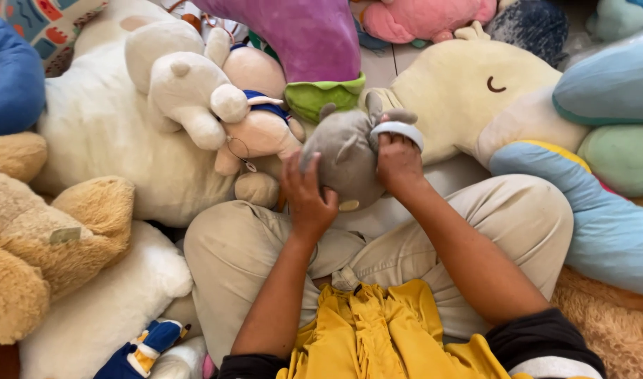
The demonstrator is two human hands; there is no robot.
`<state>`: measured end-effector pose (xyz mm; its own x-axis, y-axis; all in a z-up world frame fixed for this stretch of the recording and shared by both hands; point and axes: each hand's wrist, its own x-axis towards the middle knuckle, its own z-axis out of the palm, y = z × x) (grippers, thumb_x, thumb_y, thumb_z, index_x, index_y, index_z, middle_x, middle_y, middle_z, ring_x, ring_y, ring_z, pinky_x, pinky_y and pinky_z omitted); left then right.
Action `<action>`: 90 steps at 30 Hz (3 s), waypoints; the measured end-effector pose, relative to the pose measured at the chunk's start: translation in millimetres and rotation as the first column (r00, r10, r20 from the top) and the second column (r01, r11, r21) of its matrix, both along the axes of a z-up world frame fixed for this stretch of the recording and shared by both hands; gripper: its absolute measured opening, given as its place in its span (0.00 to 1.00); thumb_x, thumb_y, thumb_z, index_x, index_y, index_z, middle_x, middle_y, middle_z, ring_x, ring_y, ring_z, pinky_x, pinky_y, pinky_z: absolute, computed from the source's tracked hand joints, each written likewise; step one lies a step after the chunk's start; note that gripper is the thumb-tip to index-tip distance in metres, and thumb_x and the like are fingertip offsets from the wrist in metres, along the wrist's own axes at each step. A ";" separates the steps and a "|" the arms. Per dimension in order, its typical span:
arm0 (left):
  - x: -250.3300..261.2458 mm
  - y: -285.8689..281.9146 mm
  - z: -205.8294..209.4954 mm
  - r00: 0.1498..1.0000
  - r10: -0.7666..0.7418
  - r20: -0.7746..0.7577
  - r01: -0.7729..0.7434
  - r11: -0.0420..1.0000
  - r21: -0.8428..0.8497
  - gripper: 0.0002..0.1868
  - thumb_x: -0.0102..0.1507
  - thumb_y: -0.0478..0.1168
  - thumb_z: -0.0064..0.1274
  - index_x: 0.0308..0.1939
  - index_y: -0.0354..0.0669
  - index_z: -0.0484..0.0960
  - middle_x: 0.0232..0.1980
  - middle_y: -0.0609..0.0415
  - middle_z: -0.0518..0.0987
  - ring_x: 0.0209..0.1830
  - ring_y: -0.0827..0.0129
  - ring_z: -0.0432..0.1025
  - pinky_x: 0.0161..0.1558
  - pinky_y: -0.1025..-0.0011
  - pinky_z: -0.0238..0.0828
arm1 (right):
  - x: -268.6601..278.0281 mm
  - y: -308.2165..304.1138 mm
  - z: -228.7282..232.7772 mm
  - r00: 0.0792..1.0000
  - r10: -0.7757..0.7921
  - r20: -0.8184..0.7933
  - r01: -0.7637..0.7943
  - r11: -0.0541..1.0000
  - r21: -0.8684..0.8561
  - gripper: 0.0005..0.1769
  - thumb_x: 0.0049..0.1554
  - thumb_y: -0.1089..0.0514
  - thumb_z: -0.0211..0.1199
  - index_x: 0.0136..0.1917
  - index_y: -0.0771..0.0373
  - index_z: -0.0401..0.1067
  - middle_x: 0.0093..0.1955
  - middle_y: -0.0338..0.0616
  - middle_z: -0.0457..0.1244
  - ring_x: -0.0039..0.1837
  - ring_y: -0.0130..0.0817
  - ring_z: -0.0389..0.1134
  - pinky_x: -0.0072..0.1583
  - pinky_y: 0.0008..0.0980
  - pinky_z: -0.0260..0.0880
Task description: The person sits on the floor and uses a small white brush to groom a purple plush toy, then switches to a gray plush toy. The person holds each toy with one hand and brushes the surface with the other, turning the toys to reach different areas.
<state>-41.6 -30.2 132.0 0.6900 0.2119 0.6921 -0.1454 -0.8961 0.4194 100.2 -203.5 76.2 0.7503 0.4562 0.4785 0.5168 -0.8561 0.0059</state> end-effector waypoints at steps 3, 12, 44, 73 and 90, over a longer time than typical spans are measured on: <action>10.3 -10.0 -28.3 0.993 -0.111 -0.036 0.112 0.993 0.026 0.40 0.50 0.47 0.59 0.69 0.48 0.74 0.69 0.44 0.68 0.70 0.46 0.61 0.71 0.44 0.49 | -24.7 4.6 18.4 0.997 0.078 0.027 -0.077 0.996 -0.038 0.24 0.47 0.55 0.59 0.58 0.61 0.72 0.42 0.52 0.66 0.42 0.53 0.72 0.42 0.52 0.71; 21.5 13.2 -56.0 0.994 -0.105 0.017 0.102 0.897 -0.429 0.08 0.61 0.43 0.64 0.44 0.54 0.88 0.57 0.56 0.79 0.61 0.59 0.71 0.66 0.58 0.63 | -5.4 -11.5 24.7 0.998 0.046 -0.050 -0.049 0.997 -0.060 0.34 0.42 0.57 0.64 0.63 0.63 0.71 0.47 0.57 0.67 0.47 0.58 0.73 0.47 0.54 0.73; 26.5 17.5 -64.8 0.988 -0.146 -0.050 0.074 0.735 -0.674 0.07 0.60 0.33 0.62 0.40 0.49 0.89 0.54 0.53 0.83 0.56 0.58 0.77 0.61 0.63 0.70 | -16.2 14.2 32.3 0.916 0.138 0.377 -0.203 0.970 0.136 0.32 0.55 0.64 0.52 0.73 0.72 0.67 0.63 0.65 0.64 0.62 0.60 0.69 0.64 0.53 0.67; 18.6 18.6 -55.5 0.984 -0.153 -0.087 0.042 0.686 -0.726 0.06 0.61 0.32 0.61 0.37 0.48 0.89 0.53 0.52 0.84 0.55 0.58 0.78 0.59 0.63 0.71 | -7.6 12.1 34.7 0.948 0.078 0.310 -0.123 0.984 0.130 0.35 0.48 0.62 0.59 0.70 0.72 0.70 0.55 0.67 0.67 0.56 0.62 0.73 0.57 0.54 0.73; 23.3 31.0 -69.4 0.978 -0.155 -0.141 -0.005 0.654 -0.756 0.05 0.64 0.35 0.59 0.38 0.50 0.89 0.54 0.56 0.84 0.56 0.62 0.77 0.59 0.63 0.71 | -60.6 32.7 94.2 0.875 0.211 0.435 -0.290 0.949 0.123 0.12 0.56 0.65 0.54 0.51 0.66 0.75 0.38 0.56 0.62 0.41 0.53 0.68 0.49 0.53 0.70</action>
<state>-18.3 0.8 62.7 0.8185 0.5440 0.1848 -0.0498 -0.2532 0.9661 39.5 -170.8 170.4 0.3392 0.4794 0.8094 0.6982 -0.7049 0.1249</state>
